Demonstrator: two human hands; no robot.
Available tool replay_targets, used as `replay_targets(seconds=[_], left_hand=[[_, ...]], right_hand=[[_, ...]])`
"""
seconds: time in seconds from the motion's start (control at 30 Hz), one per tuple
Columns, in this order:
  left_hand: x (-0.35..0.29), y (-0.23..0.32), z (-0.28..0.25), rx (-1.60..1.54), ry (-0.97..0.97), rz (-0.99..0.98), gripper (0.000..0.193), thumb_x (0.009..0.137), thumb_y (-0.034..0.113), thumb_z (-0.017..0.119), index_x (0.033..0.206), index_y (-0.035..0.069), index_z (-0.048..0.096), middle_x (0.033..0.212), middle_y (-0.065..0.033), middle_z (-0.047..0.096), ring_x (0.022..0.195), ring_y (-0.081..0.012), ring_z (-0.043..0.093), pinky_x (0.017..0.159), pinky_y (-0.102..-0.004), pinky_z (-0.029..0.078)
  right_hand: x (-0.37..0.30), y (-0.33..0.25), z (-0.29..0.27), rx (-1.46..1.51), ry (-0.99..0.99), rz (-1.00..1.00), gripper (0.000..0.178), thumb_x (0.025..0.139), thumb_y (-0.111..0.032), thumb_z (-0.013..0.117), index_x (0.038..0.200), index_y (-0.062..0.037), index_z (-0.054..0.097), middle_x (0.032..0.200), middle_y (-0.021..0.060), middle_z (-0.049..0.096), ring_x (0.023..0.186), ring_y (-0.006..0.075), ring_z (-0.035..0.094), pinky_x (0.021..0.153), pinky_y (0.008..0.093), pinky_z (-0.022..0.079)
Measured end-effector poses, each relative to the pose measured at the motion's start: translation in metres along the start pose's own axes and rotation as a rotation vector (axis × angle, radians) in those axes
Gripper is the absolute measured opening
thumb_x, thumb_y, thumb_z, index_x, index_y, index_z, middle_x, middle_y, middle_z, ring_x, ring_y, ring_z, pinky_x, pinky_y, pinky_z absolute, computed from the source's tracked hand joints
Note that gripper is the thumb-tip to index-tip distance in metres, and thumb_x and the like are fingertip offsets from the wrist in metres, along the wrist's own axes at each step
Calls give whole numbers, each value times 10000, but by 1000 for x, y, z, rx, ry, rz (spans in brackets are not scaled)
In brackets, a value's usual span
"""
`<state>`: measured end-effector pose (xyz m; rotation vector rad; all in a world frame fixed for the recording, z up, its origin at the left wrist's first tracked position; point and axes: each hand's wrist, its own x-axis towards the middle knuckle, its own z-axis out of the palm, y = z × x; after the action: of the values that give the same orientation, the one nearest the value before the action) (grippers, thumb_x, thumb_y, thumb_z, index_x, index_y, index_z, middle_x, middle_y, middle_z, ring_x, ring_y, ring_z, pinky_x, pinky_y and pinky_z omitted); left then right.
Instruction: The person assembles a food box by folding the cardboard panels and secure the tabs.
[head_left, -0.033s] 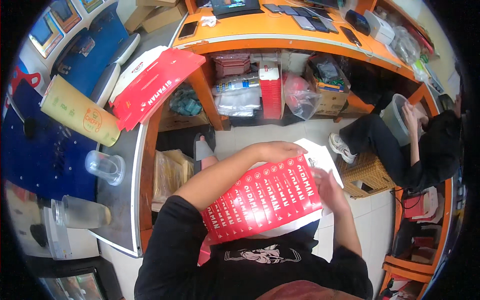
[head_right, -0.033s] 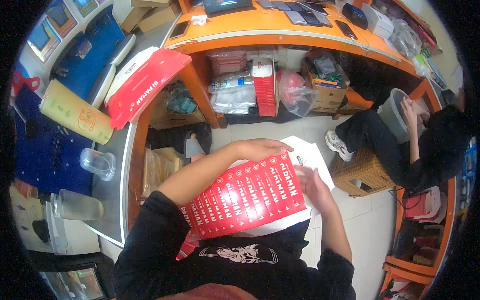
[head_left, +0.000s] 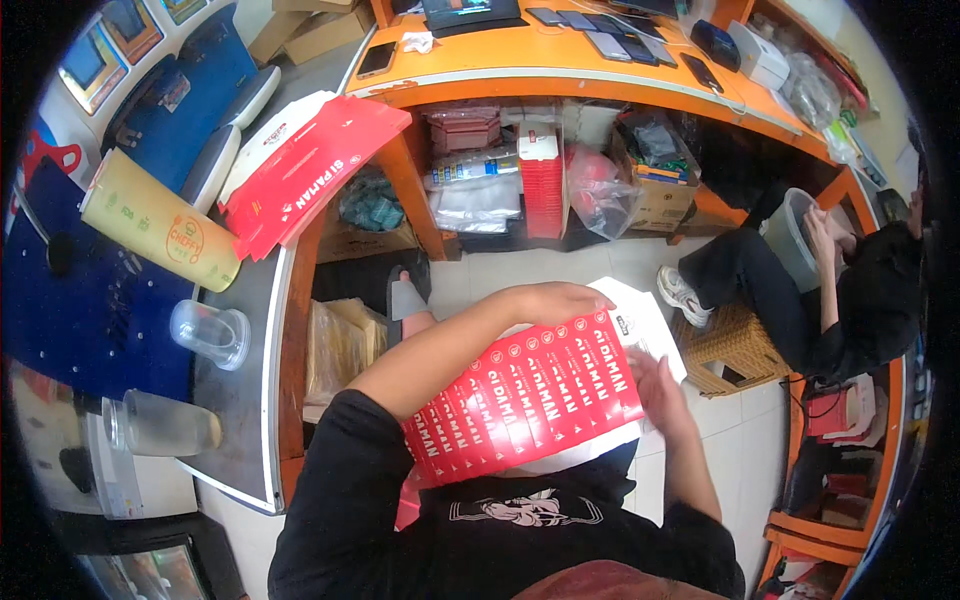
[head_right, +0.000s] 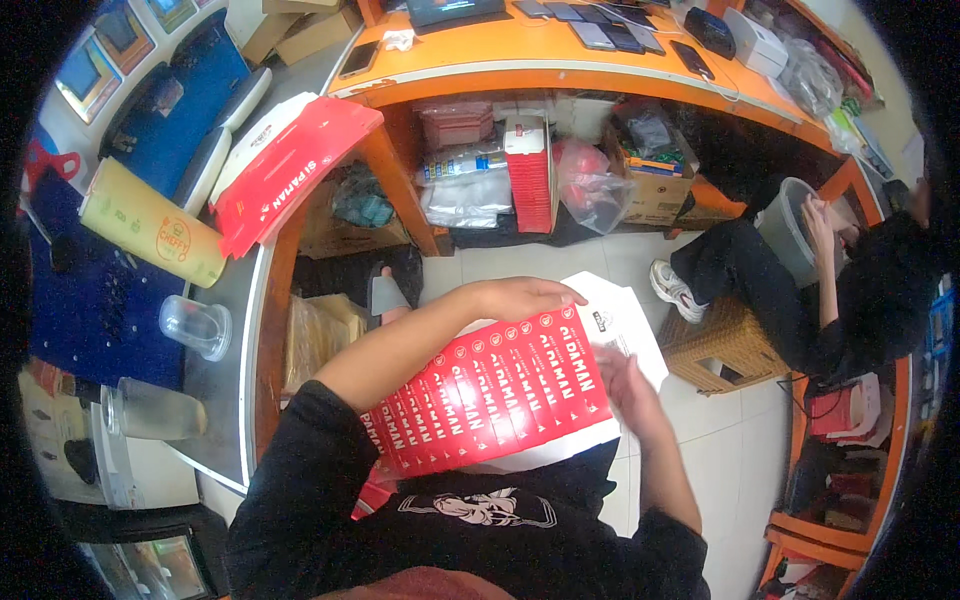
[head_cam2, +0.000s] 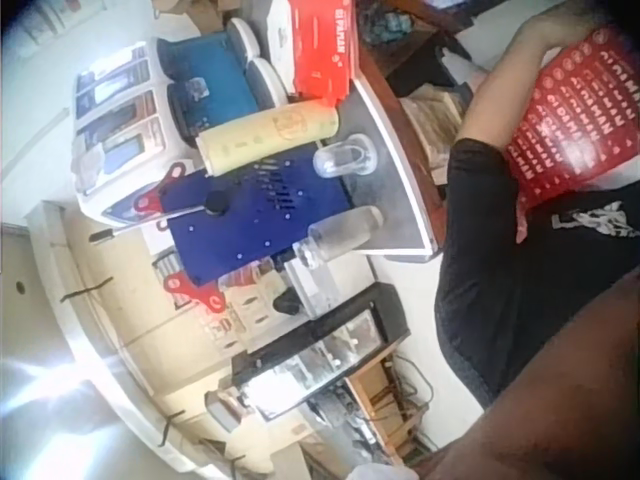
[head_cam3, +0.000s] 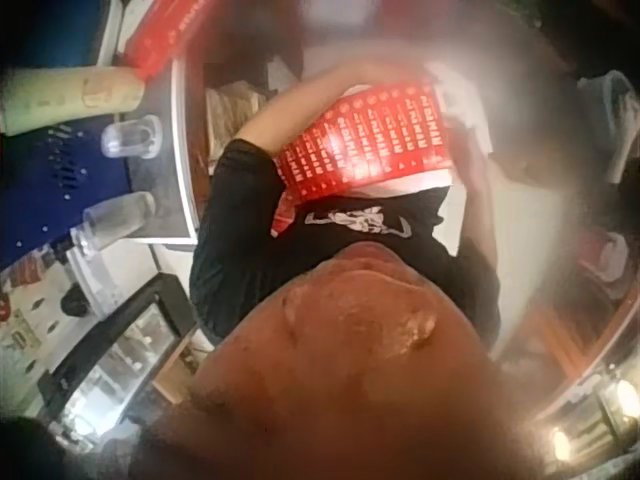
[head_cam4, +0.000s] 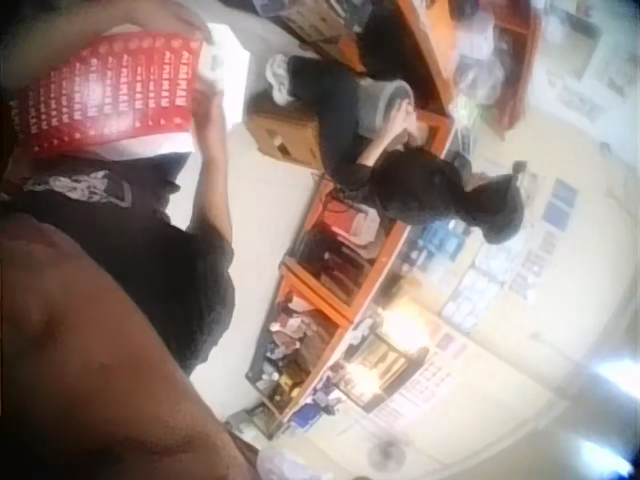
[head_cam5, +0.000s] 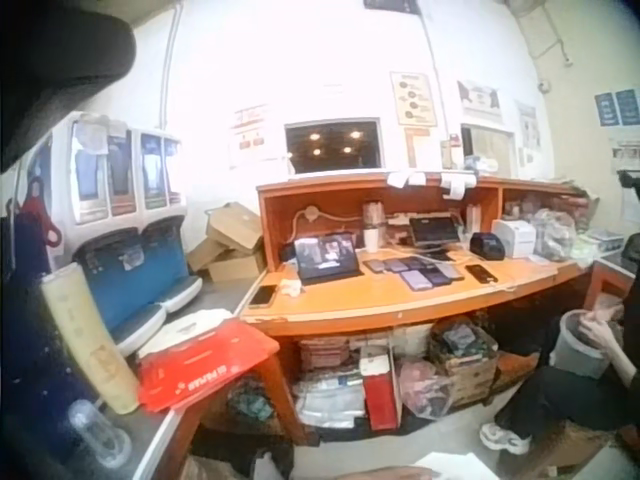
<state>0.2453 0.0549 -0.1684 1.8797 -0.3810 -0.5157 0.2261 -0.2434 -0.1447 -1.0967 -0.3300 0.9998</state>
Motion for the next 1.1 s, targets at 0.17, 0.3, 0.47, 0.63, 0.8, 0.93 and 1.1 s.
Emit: replay_targets(seconds=[0.17,0.3,0.47,0.63,0.8,0.93,1.1], left_hand=[[0,10,5,-56,8,55,379,1095,392,427,1160,64,605,1140,-34,607,1106,-138,521,1001,-316,421],[-1,11,8,-144,35,4,357,1070,407,504,1091,64,599,1069,-11,587,1041,-115,509,957,-308,422],[2,4,13,-40,-11,87,369,1011,425,625,1057,62,575,1082,-54,596,1031,-136,535,956,-301,422],[-5,39,12,-45,2,-183,499,993,536,585,1120,54,603,1183,-113,600,1139,-218,556,1031,-316,401],[0,24,5,-79,-79,-165,680,978,629,518,1263,17,597,1308,-152,576,1230,-259,537,1075,-345,389],[14,24,7,-98,-87,-143,773,969,678,471,1178,-41,661,1285,-192,619,1195,-276,572,1054,-353,410],[16,51,6,-36,-40,-370,867,958,749,394,1085,-47,712,1196,-222,675,1126,-302,621,1025,-355,432]], right_hand=[[-39,38,54,-586,450,-194,383,1059,-305,524,1020,36,694,908,79,690,860,118,613,776,298,488],[-35,33,63,-629,441,-266,338,1053,-245,540,937,33,693,802,49,668,741,88,577,653,275,461],[-43,42,59,-671,384,-317,271,1008,-219,629,987,44,689,884,89,710,796,108,626,720,274,504],[-41,47,52,-589,335,-299,264,975,-224,678,1048,29,678,945,113,718,855,146,651,781,308,517],[-46,51,31,-843,367,-410,277,996,-272,637,1003,5,642,974,97,649,933,164,608,847,354,486],[-57,76,52,-577,543,-275,313,1060,-265,484,1052,21,611,959,82,634,921,157,580,859,328,462],[-58,84,46,-541,559,-298,338,1074,-290,462,1063,17,602,967,75,635,906,146,568,845,324,460]])
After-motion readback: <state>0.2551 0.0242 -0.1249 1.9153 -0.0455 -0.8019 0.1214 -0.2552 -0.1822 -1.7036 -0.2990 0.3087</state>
